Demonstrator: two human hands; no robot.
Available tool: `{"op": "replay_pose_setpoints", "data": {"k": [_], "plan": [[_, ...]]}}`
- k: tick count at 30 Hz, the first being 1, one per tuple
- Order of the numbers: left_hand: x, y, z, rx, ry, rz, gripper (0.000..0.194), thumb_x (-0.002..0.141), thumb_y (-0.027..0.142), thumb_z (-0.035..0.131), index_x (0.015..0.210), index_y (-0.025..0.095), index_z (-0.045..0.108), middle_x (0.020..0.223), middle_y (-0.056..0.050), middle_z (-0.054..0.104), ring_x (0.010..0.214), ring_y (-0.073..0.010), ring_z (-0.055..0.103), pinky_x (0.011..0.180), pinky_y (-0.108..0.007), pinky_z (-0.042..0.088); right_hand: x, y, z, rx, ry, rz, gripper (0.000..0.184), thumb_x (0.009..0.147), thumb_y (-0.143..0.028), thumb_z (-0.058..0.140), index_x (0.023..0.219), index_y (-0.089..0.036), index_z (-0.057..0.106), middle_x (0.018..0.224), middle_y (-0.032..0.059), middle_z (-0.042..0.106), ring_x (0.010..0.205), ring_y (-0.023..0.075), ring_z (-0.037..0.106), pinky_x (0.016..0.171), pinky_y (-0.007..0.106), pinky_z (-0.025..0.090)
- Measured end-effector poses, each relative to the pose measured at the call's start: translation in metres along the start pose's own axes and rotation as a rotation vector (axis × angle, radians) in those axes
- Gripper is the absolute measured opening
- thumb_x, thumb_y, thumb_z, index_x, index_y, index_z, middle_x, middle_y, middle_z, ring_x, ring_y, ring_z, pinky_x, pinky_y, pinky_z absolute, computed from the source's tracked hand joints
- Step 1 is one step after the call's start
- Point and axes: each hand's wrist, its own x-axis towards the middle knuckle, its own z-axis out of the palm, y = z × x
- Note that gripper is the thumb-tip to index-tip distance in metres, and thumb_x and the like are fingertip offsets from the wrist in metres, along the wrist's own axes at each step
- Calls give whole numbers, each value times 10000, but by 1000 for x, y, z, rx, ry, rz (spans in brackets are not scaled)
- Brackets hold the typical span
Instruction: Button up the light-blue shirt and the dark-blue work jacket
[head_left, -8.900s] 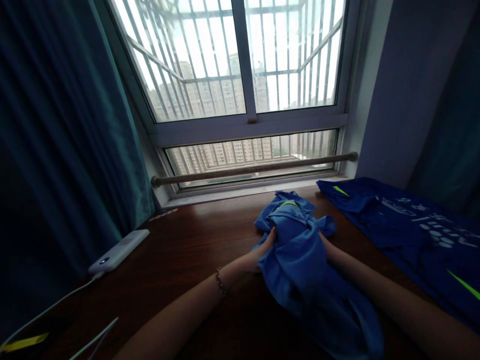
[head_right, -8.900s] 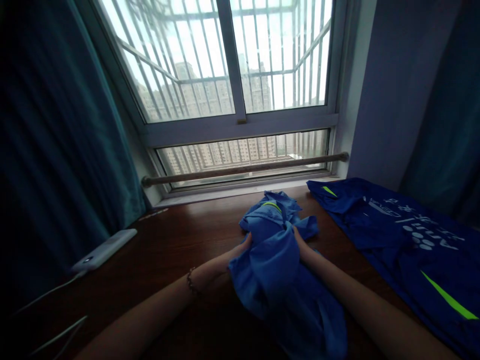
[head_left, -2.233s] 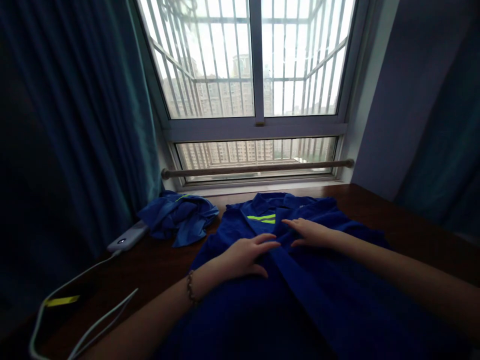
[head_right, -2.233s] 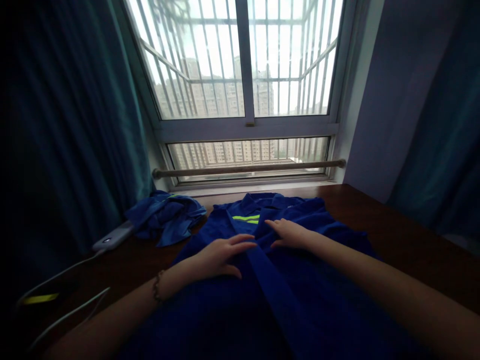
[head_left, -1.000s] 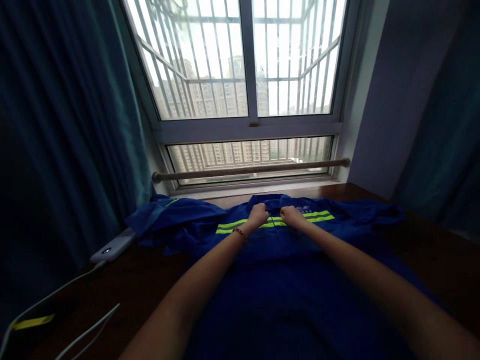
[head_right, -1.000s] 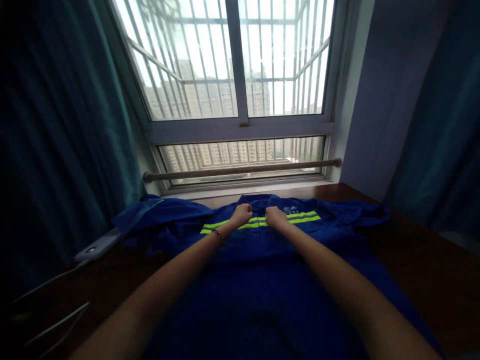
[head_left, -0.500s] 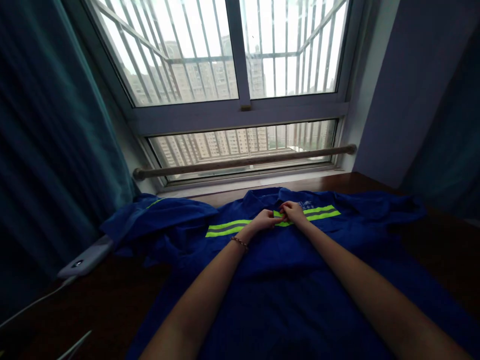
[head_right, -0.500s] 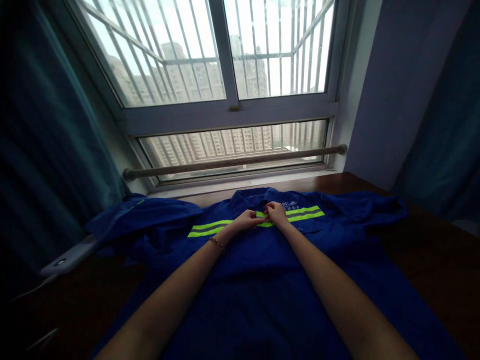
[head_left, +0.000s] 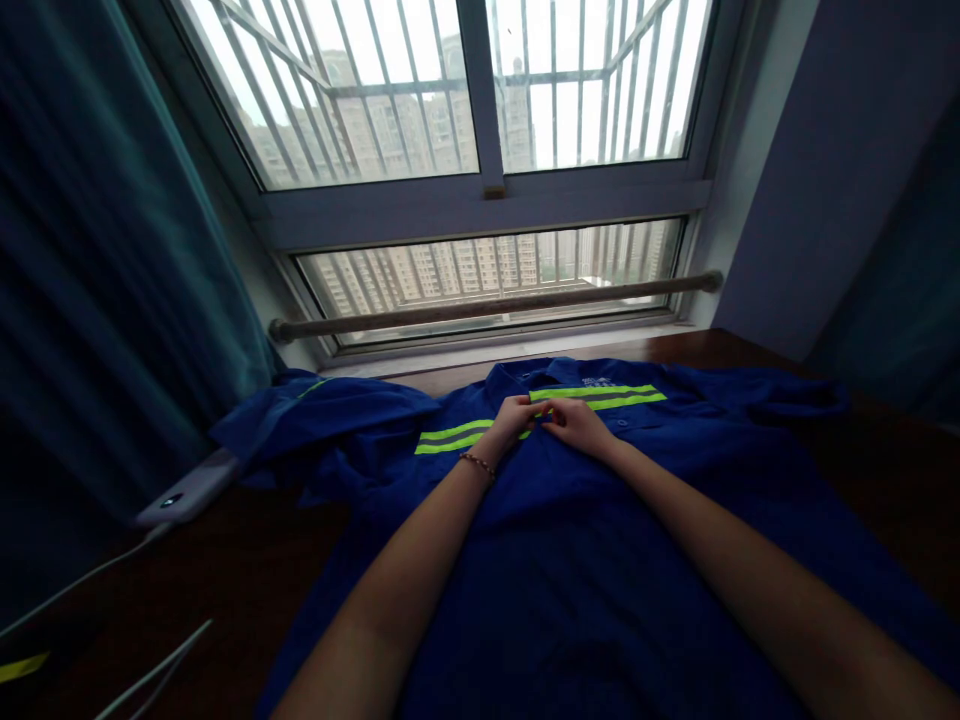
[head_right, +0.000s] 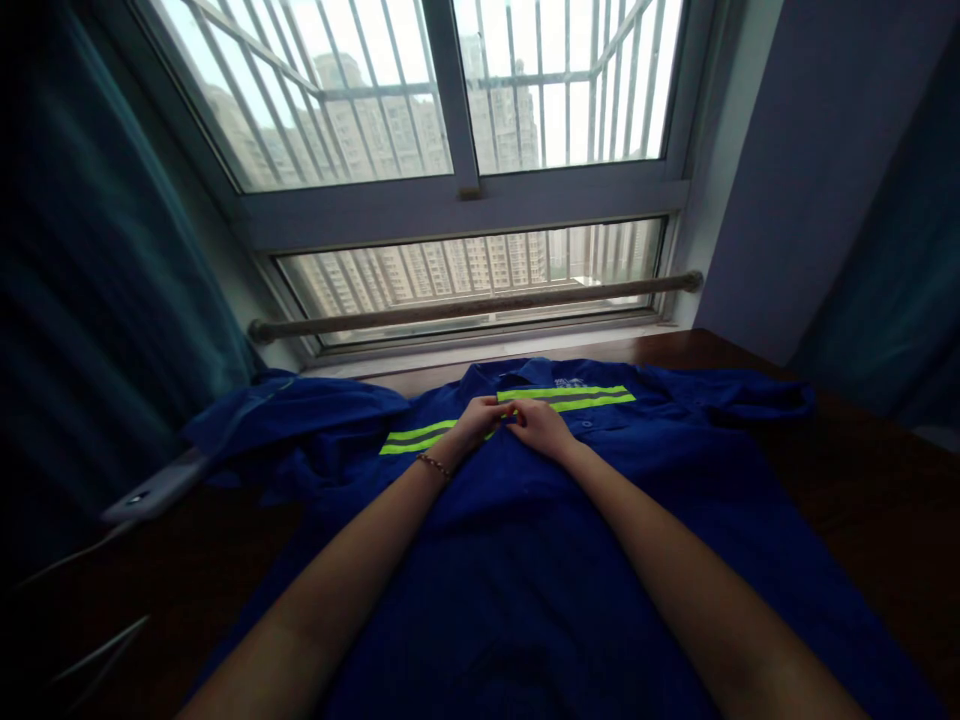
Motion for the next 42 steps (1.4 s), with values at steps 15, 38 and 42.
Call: {"op": "replay_pose_setpoints", "data": {"k": [15, 38, 42], "plan": [[-6, 5, -26, -246, -267, -121, 239, 556, 8, 686, 722, 91, 536, 673, -14, 563, 644, -97, 578, 687, -236, 461, -2, 16, 9, 217, -75, 115, 243, 605, -119, 531, 845, -158, 553, 571, -66, 411, 503, 71, 395, 485, 180, 294], [2, -6, -19, -302, -277, -27, 229, 531, 41, 687, 692, 102, 536, 621, 9, 515, 569, -74, 520, 576, -198, 380, -3, 15, 10, 202, 28, 146, 165, 588, -109, 514, 739, -142, 570, 575, -37, 511, 491, 81, 445, 490, 193, 337], [1, -5, -19, -289, -278, -41, 225, 551, 42, 690, 733, 94, 569, 635, -6, 536, 611, -92, 537, 617, -217, 398, -2, 17, 13, 191, 72, 176, 114, 666, -202, 517, 710, -132, 596, 583, -3, 555, 521, 102, 484, 508, 206, 354]]}}
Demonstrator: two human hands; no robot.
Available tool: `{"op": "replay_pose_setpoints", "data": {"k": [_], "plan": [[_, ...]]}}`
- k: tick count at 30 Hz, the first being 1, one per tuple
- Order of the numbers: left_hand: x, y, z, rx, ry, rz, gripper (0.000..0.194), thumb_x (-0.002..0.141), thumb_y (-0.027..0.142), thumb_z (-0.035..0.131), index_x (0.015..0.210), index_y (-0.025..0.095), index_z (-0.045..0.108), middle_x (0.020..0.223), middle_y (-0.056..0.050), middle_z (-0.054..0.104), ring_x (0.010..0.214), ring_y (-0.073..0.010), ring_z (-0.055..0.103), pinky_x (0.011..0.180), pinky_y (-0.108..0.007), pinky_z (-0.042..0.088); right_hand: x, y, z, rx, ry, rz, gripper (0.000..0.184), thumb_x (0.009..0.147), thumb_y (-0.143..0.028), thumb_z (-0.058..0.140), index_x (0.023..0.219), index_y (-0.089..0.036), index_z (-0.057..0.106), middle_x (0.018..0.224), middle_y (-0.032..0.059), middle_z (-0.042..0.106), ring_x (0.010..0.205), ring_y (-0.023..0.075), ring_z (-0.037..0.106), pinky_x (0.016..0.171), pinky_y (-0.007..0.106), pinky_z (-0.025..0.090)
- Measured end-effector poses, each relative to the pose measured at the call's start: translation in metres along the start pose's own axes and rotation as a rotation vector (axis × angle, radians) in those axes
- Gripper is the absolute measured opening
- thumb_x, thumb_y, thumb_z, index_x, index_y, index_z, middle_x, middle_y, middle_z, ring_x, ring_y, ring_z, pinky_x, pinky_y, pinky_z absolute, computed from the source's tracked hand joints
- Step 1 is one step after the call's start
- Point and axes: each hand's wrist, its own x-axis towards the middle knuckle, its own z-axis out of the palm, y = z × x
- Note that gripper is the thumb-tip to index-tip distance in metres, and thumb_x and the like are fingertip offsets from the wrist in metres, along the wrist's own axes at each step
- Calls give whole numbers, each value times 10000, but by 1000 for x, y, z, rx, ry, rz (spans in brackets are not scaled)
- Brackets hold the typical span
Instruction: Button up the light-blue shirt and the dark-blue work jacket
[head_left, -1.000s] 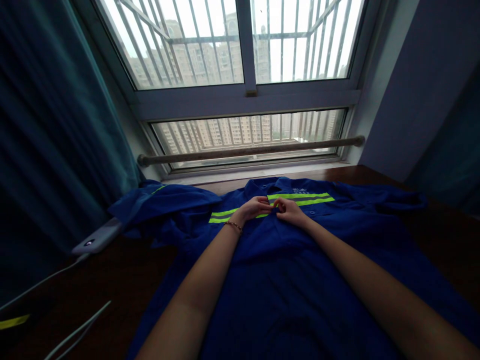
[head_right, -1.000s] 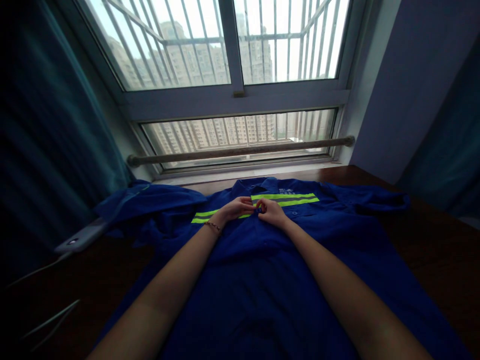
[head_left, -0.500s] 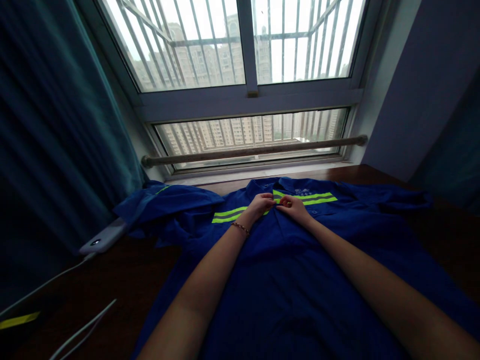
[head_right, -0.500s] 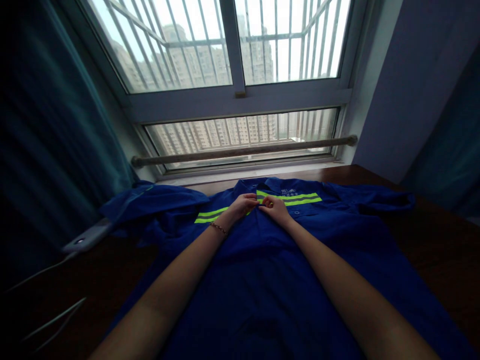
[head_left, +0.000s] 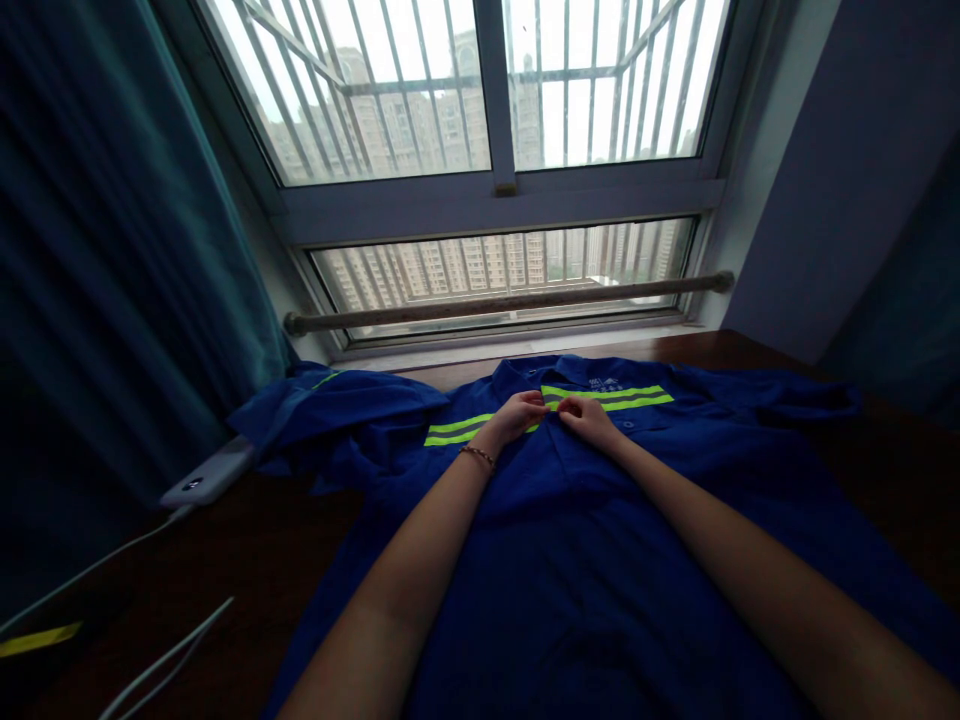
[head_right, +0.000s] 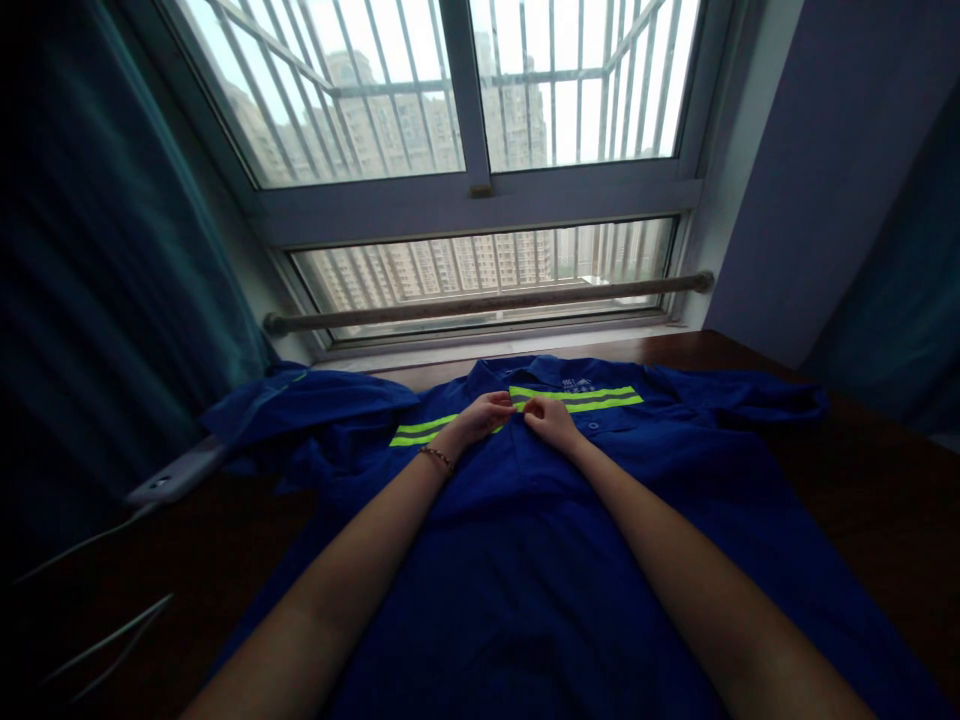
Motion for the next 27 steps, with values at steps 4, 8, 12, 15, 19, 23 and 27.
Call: {"op": "replay_pose_setpoints", "data": {"k": [4, 8, 12, 15, 19, 23, 27], "plan": [[-3, 2, 2, 5, 4, 2, 229, 558, 44, 694, 754, 92, 586, 645, -15, 551, 637, -103, 549, 643, -224, 411, 2, 4, 3, -17, 26, 27, 210, 714, -323, 530, 681, -130, 608, 574, 17, 579, 519, 116, 505, 493, 210, 357], [-5, 4, 4, 28, -3, -1, 262, 544, 45, 704, 773, 93, 586, 650, -13, 556, 635, -100, 553, 629, -211, 411, 3, 6, 3, -60, 21, 36, 231, 722, -345, 543, 657, -133, 607, 549, 13, 577, 495, 113, 501, 474, 207, 344], [-5, 3, 3, 35, -14, -4, 282, 535, 44, 708, 778, 96, 576, 653, -11, 557, 629, -101, 555, 608, -202, 413, 3, 3, 1, -85, 11, 64, 239, 721, -353, 555, 642, -132, 600, 520, 7, 565, 488, 118, 501, 475, 212, 341], [-3, 1, 2, -1, -1, 1, 292, 534, 21, 698, 779, 102, 561, 648, -8, 552, 622, -101, 556, 600, -196, 415, 2, 1, 1, -97, 31, 46, 226, 725, -346, 556, 651, -137, 603, 548, 13, 582, 514, 123, 516, 498, 216, 351], [0, 1, 0, -97, 45, -17, 298, 543, -28, 657, 776, 112, 535, 659, 0, 545, 586, -82, 547, 581, -186, 412, 0, -2, 1, -123, 81, -16, 173, 749, -283, 524, 689, -145, 609, 637, 28, 616, 568, 128, 539, 543, 223, 373], [1, 2, 0, -147, 79, -48, 307, 562, -65, 599, 785, 122, 502, 682, 2, 543, 570, -77, 543, 579, -193, 422, -1, -6, -1, -89, 60, -41, 106, 732, -205, 515, 732, -153, 607, 668, 21, 619, 582, 121, 545, 571, 219, 397], [0, 4, 1, -157, 79, -60, 306, 572, -68, 580, 780, 132, 477, 659, 11, 527, 558, -77, 540, 564, -189, 422, -5, -11, -2, -163, 65, -104, 77, 696, -164, 522, 747, -167, 580, 702, 11, 575, 575, 109, 515, 577, 217, 402]]}}
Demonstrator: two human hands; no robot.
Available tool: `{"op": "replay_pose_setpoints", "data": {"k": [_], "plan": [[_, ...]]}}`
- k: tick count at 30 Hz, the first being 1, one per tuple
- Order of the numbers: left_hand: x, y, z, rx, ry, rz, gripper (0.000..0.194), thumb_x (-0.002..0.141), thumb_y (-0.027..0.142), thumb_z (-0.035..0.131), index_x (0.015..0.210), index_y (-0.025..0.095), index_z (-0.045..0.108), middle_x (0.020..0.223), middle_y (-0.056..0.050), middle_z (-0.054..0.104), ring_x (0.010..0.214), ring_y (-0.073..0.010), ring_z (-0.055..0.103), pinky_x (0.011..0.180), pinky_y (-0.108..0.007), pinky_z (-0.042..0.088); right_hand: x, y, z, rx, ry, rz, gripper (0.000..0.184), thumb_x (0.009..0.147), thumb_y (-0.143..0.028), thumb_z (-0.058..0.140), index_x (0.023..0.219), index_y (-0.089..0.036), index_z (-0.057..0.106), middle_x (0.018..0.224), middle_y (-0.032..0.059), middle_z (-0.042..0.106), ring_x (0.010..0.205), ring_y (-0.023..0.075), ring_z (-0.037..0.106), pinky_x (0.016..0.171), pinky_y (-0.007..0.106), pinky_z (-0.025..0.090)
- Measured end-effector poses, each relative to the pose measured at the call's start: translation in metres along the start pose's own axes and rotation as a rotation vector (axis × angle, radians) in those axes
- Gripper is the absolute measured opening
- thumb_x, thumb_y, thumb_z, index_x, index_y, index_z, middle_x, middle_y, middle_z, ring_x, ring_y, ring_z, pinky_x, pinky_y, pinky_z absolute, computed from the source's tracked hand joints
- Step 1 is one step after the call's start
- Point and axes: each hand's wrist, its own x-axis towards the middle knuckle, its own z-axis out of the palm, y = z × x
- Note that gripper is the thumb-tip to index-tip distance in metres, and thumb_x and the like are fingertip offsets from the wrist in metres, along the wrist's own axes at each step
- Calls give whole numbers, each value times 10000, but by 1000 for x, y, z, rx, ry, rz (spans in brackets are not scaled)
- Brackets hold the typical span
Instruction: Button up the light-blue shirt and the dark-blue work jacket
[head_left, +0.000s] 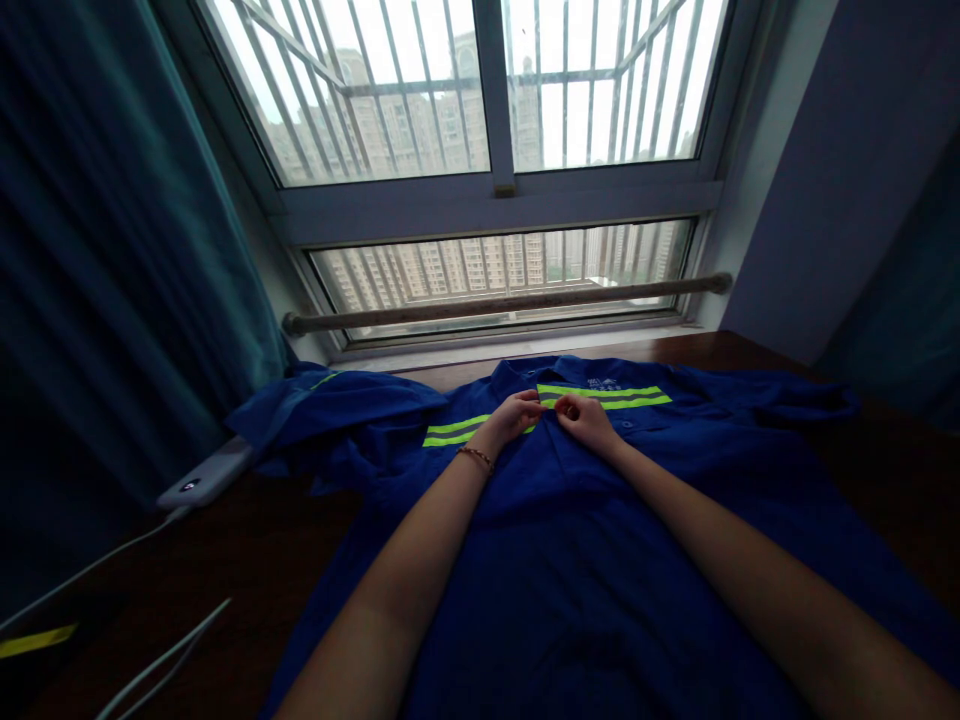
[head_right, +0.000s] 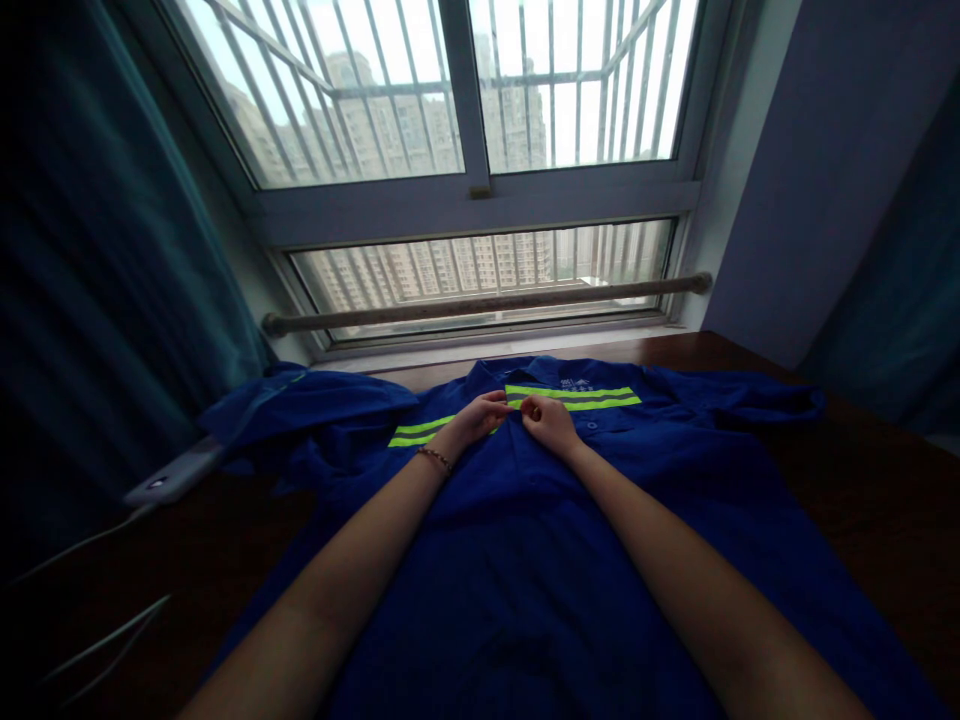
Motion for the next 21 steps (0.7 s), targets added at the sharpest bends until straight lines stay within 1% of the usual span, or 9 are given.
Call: {"op": "replay_pose_setpoints", "data": {"k": [3, 5, 9, 14, 18, 21], "plan": [[-1, 1, 1, -1, -10, -6, 308, 574, -68, 574, 784, 134, 474, 655, 13, 528, 548, -74, 537, 549, -179, 418, -3, -3, 1, -101, 27, -30, 91, 688, -157, 524, 773, -176, 552, 834, 24, 529, 573, 92, 486, 587, 221, 400], [-1, 1, 2, 1, -10, -8, 303, 575, -68, 570, 782, 132, 476, 644, 15, 525, 537, -72, 533, 544, -178, 418, -4, -3, 3, -134, 22, -35, 100, 697, -153, 516, 791, -180, 533, 875, 26, 504, 571, 86, 474, 588, 220, 395], [-1, 1, 2, 11, -4, 0, 287, 581, -62, 571, 783, 126, 491, 630, 18, 521, 538, -73, 528, 561, -186, 424, -2, 3, 4, -112, -3, -42, 100, 718, -144, 512, 810, -182, 510, 860, 18, 492, 595, 94, 470, 611, 223, 387], [2, -3, -2, 29, -17, 17, 285, 569, -39, 607, 784, 120, 507, 644, 14, 521, 551, -75, 528, 569, -191, 423, 2, 13, 4, -55, 16, -43, 18, 761, -188, 510, 759, -172, 502, 779, 14, 491, 653, 118, 473, 650, 236, 378], [4, -6, -5, 41, -30, 34, 296, 542, -27, 640, 760, 119, 503, 649, 20, 505, 561, -70, 527, 562, -185, 419, 3, 14, 4, -48, 18, -58, 47, 764, -206, 519, 741, -168, 505, 759, 15, 495, 659, 123, 467, 640, 236, 369], [5, -6, -6, 48, -36, 51, 294, 524, -20, 654, 724, 120, 491, 644, 27, 492, 555, -62, 516, 563, -186, 417, 2, 12, 4, -53, 2, -67, 14, 750, -173, 517, 738, -168, 515, 764, 15, 493, 653, 120, 465, 627, 229, 364]]}}
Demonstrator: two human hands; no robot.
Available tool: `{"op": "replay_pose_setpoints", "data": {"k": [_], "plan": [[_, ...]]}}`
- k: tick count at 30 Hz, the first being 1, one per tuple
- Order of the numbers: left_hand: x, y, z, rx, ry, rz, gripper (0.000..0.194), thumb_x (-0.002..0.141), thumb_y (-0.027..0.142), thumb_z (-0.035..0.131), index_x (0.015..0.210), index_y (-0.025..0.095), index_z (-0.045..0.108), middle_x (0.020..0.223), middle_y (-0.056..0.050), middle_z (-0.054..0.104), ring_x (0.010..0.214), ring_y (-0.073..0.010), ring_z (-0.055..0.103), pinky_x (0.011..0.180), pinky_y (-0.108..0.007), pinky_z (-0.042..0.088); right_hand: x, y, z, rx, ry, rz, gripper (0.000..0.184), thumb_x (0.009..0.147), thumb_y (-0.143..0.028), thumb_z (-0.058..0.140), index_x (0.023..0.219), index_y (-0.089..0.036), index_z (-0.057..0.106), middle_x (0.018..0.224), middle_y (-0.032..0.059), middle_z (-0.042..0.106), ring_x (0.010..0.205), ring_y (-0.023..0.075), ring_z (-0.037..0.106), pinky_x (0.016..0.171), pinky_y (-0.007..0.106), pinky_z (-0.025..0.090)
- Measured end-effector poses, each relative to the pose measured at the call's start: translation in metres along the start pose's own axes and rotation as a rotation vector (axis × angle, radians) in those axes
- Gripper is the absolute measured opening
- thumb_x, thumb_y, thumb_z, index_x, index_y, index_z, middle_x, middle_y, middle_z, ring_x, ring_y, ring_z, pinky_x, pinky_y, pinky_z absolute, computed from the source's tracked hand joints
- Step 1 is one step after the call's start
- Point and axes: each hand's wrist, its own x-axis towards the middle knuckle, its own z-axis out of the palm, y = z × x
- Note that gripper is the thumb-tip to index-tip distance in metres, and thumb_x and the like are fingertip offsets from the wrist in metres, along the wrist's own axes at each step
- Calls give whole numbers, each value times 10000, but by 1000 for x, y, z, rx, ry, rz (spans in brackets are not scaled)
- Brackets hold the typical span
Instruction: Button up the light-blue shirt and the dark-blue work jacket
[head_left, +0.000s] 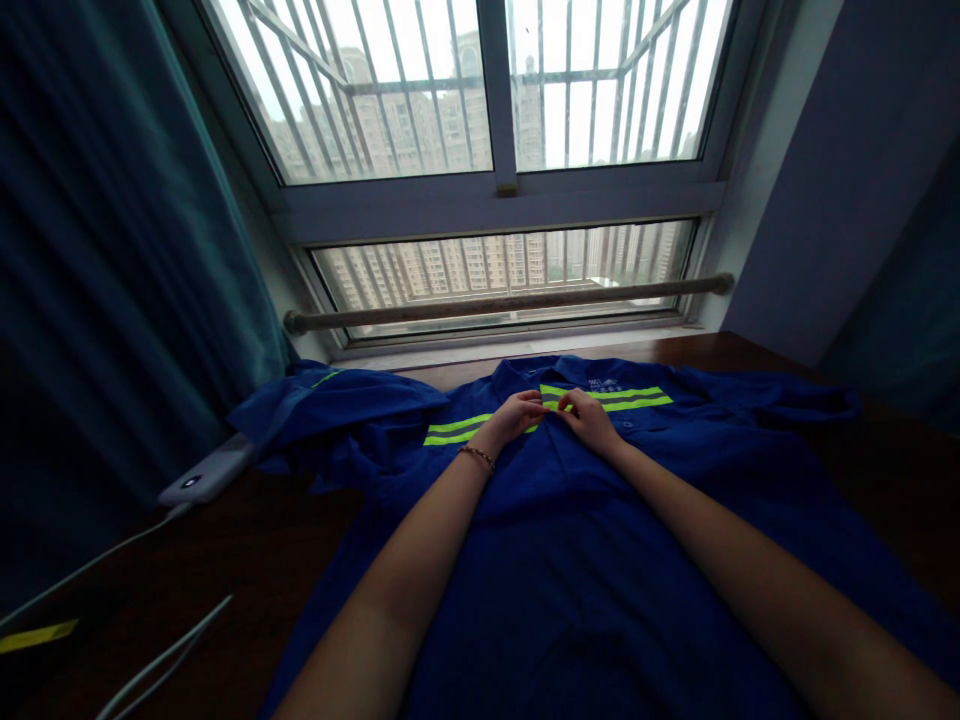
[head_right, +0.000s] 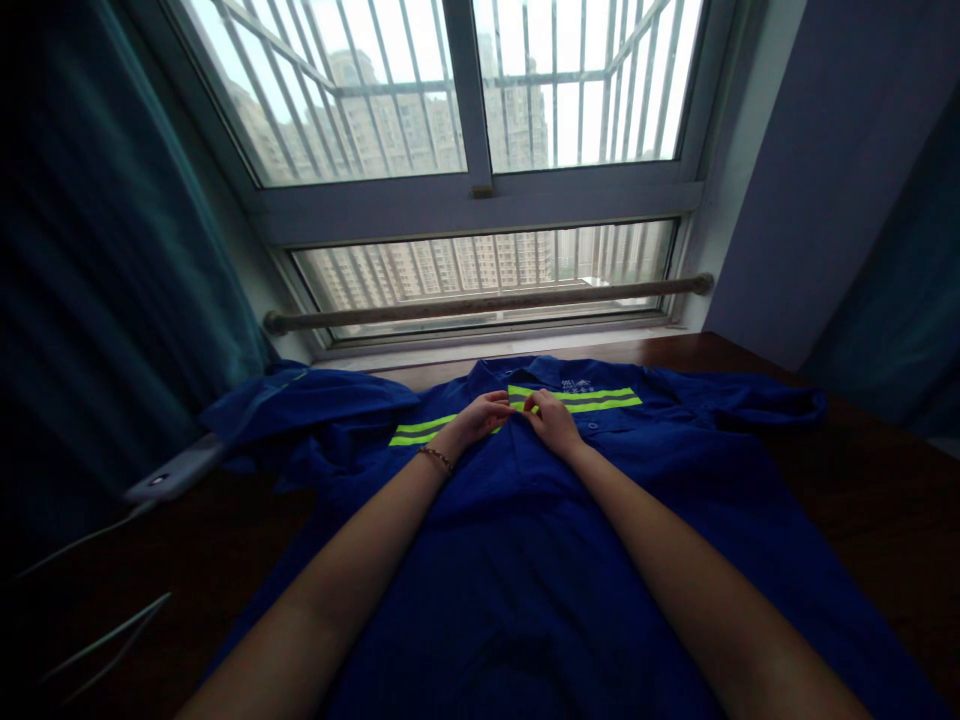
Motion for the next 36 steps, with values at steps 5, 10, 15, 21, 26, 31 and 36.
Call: {"op": "replay_pose_setpoints", "data": {"k": [5, 10, 15, 21, 26, 31, 36], "plan": [[0, 0, 1, 23, 2, 15, 265, 511, -15, 660, 662, 114, 483, 615, 31, 478, 520, -44, 485, 539, -182, 396, -1, -1, 1, -27, -30, 8, 67, 723, -126, 501, 757, -170, 540, 787, 16, 488, 614, 107, 459, 597, 223, 360], [0, 0, 2, 44, 14, 18, 245, 511, -3, 659, 649, 113, 493, 589, 32, 477, 518, -54, 491, 524, -183, 385, 0, 0, 0, 8, -45, 18, 77, 711, -121, 511, 762, -167, 547, 783, 9, 498, 576, 90, 456, 602, 224, 374], [-1, 1, 2, 54, 21, 18, 231, 518, 1, 649, 638, 116, 489, 577, 36, 476, 516, -56, 493, 533, -188, 390, 0, 0, -1, 64, -85, 8, 151, 692, -117, 548, 835, -168, 552, 825, 4, 510, 567, 76, 464, 594, 218, 381], [-2, 2, 4, 53, 28, 18, 222, 521, -4, 635, 629, 118, 485, 582, 31, 480, 524, -58, 499, 537, -185, 390, 0, -2, -3, 85, -78, -6, 156, 696, -139, 579, 847, -180, 577, 825, -1, 512, 575, 74, 477, 605, 218, 389], [-3, 3, 4, 57, 34, 6, 220, 520, -1, 638, 634, 115, 490, 587, 23, 490, 546, -72, 512, 543, -193, 391, -1, -4, -5, 53, -73, -27, 127, 716, -234, 608, 836, -195, 603, 822, -2, 542, 582, 85, 492, 607, 221, 389], [-4, 4, 5, 54, 32, 5, 230, 516, -6, 648, 642, 118, 500, 590, 30, 487, 552, -66, 511, 556, -189, 391, -4, -10, -7, -114, -64, -32, 145, 741, -272, 590, 870, -206, 597, 867, 21, 574, 620, 112, 522, 633, 237, 388], [-3, 3, 3, 50, 16, 5, 218, 527, 1, 646, 658, 114, 515, 605, 27, 496, 539, -55, 499, 547, -179, 387, -8, -20, -8, -329, -84, -65, 209, 783, -257, 528, 981, -202, 559, 912, 68, 592, 754, 177, 552, 655, 256, 386]]}}
